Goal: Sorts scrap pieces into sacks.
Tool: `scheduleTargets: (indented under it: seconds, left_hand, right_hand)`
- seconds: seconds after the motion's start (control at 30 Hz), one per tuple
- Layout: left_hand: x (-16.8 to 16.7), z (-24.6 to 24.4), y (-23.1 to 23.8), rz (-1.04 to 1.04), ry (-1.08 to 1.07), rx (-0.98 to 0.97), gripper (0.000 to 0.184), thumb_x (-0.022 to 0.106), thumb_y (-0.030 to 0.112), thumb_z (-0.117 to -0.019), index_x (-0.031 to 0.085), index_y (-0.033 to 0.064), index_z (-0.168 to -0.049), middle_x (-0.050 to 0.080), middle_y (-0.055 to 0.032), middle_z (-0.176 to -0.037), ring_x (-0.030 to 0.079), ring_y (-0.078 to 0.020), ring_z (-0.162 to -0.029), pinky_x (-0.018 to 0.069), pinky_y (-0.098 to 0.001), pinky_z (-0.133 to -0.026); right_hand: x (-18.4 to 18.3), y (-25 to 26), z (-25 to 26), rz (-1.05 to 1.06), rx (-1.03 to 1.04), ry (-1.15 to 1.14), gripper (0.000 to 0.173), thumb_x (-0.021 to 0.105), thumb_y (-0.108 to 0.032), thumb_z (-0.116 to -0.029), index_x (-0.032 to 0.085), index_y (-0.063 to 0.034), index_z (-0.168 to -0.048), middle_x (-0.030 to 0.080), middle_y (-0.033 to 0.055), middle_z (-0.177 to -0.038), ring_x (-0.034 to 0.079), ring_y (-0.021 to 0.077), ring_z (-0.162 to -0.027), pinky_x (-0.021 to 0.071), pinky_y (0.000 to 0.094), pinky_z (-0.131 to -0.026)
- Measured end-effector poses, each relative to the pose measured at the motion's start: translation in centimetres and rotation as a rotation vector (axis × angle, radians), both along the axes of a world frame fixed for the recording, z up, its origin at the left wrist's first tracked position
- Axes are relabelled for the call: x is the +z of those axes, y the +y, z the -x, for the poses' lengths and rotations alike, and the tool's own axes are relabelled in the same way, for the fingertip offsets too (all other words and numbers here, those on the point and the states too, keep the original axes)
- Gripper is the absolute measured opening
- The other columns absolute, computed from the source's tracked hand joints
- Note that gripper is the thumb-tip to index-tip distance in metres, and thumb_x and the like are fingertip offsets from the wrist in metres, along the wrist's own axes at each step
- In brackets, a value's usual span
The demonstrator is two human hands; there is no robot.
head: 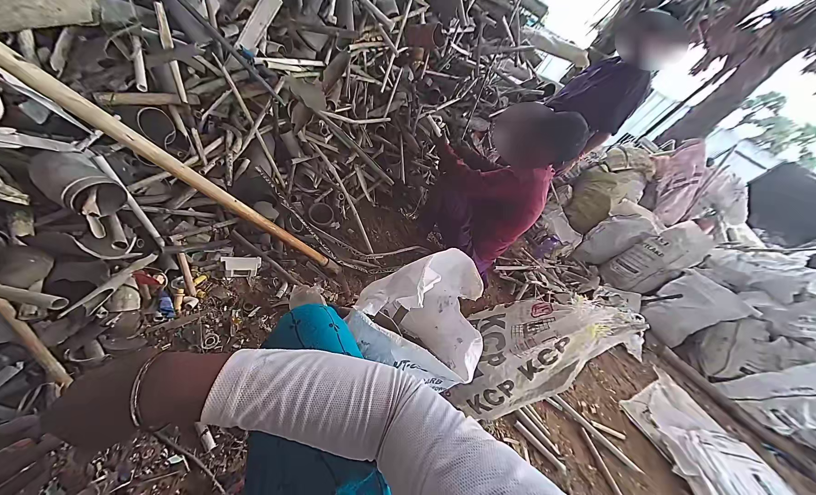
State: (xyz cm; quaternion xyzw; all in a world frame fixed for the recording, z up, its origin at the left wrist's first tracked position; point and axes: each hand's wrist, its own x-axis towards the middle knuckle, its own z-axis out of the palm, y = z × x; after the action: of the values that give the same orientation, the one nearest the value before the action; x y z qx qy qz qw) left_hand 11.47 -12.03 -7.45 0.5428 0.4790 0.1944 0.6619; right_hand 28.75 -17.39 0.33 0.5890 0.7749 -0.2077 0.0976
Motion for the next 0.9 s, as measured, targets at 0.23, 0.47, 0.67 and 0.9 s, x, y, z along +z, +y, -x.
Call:
scheduleTargets:
  seconds: [0.23, 0.47, 0.67, 0.9]
  left_hand:
    - [-0.5, -0.8, 0.2, -0.007, -0.006, -0.026, 0.025, 0.053, 0.010, -0.1016, 0.057, 0.0042, -0.126, 0.068, -0.0028, -0.115, 0.072, -0.0122, -0.091, 0.0609, -0.0303, -0.081]
    - [0.1, -1.2, -0.2, -0.015, 0.018, -0.057, 0.025, 0.052, 0.012, -0.1025, 0.056, 0.0060, -0.126, 0.067, -0.0001, -0.113, 0.071, -0.0103, -0.091, 0.0605, -0.0300, -0.081]
    - [-0.1, -1.3, 0.0, 0.004, 0.035, -0.064, 0.028, 0.054, 0.013, -0.1016, 0.056, 0.0054, -0.128, 0.066, -0.0029, -0.118, 0.071, -0.0139, -0.097, 0.0598, -0.0335, -0.086]
    - [-0.7, -0.9, 0.4, -0.001, 0.011, -0.130, 0.027, 0.049, 0.009, -0.1034, 0.053, 0.0051, -0.130, 0.067, 0.0004, -0.116, 0.070, -0.0086, -0.096, 0.0588, -0.0292, -0.085]
  right_hand:
    - [-0.5, 0.3, 0.1, 0.000, 0.005, -0.005, 0.026, 0.071, -0.021, -0.0957, 0.070, -0.0024, -0.114, 0.071, 0.0130, -0.103, 0.069, 0.0281, -0.094, 0.0545, 0.0478, -0.078]
    - [-0.9, 0.1, -0.3, -0.015, 0.025, -0.013, 0.027, 0.070, -0.021, -0.0954, 0.070, -0.0017, -0.114, 0.071, 0.0140, -0.105, 0.068, 0.0283, -0.096, 0.0540, 0.0481, -0.080]
    - [0.9, -0.9, -0.9, 0.052, -0.015, 0.018, 0.031, 0.069, -0.020, -0.0977, 0.068, 0.0002, -0.120, 0.070, 0.0159, -0.111, 0.068, 0.0292, -0.102, 0.0536, 0.0479, -0.085]
    - [1.2, -1.3, -1.5, 0.108, -0.035, -0.015, 0.030, 0.066, -0.018, -0.1001, 0.067, -0.0002, -0.124, 0.070, 0.0164, -0.115, 0.068, 0.0302, -0.105, 0.0534, 0.0495, -0.088]
